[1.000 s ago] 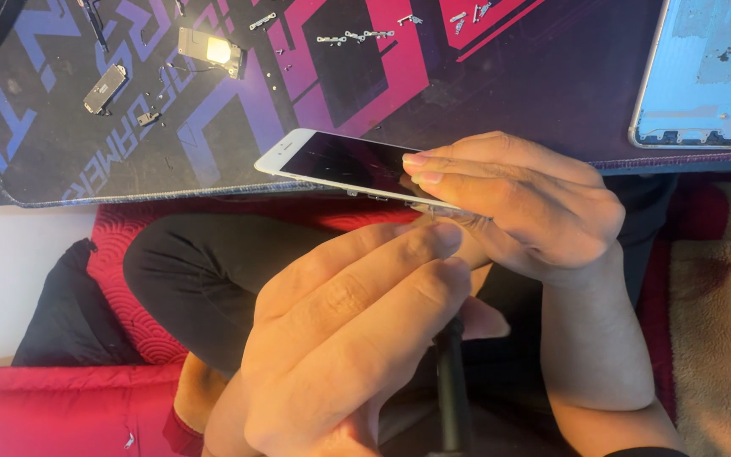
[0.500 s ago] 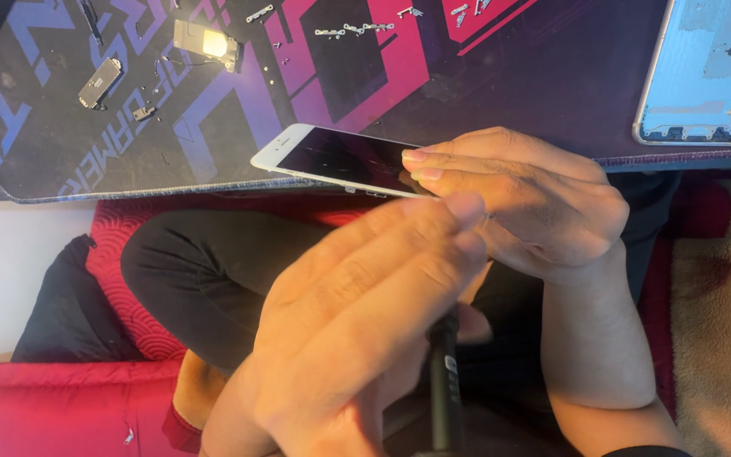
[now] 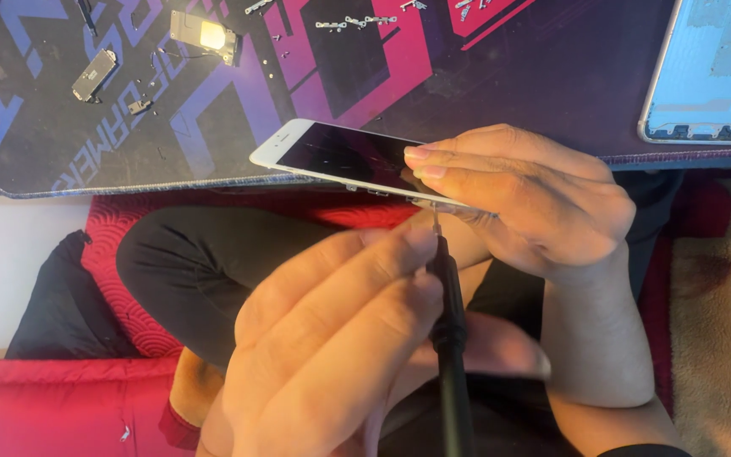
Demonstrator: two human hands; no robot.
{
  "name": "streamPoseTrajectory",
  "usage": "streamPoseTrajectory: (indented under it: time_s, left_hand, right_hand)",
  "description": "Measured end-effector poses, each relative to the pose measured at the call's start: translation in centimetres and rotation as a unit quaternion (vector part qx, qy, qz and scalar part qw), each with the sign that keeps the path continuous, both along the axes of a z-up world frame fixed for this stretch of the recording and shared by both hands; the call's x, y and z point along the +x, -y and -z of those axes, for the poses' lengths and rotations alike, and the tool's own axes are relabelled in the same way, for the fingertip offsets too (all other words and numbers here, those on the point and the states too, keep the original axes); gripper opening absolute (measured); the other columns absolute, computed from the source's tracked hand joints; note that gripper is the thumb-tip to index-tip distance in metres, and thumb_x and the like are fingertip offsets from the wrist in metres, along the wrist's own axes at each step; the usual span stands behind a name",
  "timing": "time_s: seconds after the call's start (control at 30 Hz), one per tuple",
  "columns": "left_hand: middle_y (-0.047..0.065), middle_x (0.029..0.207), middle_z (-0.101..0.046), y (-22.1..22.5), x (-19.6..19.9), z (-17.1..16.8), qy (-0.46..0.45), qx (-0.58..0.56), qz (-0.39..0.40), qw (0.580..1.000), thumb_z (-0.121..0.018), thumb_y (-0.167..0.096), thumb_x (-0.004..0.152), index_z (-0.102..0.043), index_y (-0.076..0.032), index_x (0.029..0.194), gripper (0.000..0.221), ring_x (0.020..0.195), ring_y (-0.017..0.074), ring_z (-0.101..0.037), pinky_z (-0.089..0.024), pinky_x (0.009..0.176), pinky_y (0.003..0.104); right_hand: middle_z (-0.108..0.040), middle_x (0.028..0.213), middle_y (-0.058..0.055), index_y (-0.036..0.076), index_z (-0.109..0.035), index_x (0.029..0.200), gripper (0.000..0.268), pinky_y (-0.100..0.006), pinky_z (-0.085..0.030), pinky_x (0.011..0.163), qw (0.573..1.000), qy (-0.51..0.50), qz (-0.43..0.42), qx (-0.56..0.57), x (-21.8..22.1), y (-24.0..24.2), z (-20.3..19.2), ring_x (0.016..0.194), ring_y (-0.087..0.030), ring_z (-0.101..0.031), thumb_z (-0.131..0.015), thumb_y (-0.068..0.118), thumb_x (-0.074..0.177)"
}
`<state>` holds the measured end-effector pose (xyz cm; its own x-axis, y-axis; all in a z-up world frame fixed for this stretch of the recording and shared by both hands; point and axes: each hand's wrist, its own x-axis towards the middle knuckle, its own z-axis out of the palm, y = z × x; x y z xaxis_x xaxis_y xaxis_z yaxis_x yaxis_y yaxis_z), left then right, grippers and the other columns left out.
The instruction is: Disassembling a smartphone screen assembly using tweezers and a screwdriver to remove internal components.
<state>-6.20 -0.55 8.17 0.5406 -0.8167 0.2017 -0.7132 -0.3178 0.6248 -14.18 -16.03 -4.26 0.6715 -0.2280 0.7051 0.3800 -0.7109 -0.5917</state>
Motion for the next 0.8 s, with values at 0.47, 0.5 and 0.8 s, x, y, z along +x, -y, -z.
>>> streamPoseTrajectory:
  time_s: [0.47,0.5,0.8]
  left_hand:
    - [0.019,0.119,-0.076,-0.2,0.9,-0.7,-0.107,-0.017,0.069,0.992,-0.039,-0.019,0.102,-0.068,0.000,0.111,0.036,0.118,0.0289,-0.079,-0.065,0.109,0.038]
    - [0.022,0.132,-0.072,-0.4,1.4,-0.9,-0.162,0.002,0.134,0.978,-0.013,-0.031,0.114,-0.066,0.003,0.122,0.063,0.132,0.0345,-0.074,-0.060,0.120,0.045]
    - [0.004,0.084,-0.079,1.7,-2.2,0.5,0.008,-0.086,-0.132,0.988,-0.065,-0.035,0.079,-0.066,-0.013,0.080,0.022,0.080,0.0122,-0.082,-0.066,0.080,0.016]
  right_hand:
    - [-0.073,0.101,-0.032,-0.015,-0.064,0.101,0.005,-0.045,-0.069,0.080,1.000,-0.020,0.014,-0.001,-0.2,-0.1,-0.2,0.093,-0.044,-0.077,-0.067,-0.012,0.098]
    - [-0.073,0.101,-0.031,-0.014,-0.065,0.102,0.010,-0.044,-0.069,0.080,1.000,-0.014,0.019,-0.010,-0.1,-0.1,0.0,0.092,-0.043,-0.077,-0.073,-0.015,0.096]
    - [-0.073,0.102,-0.031,-0.015,-0.065,0.101,0.008,-0.046,-0.068,0.081,0.999,-0.041,0.023,0.009,-0.2,-0.6,-0.9,0.094,-0.043,-0.076,-0.066,-0.008,0.099]
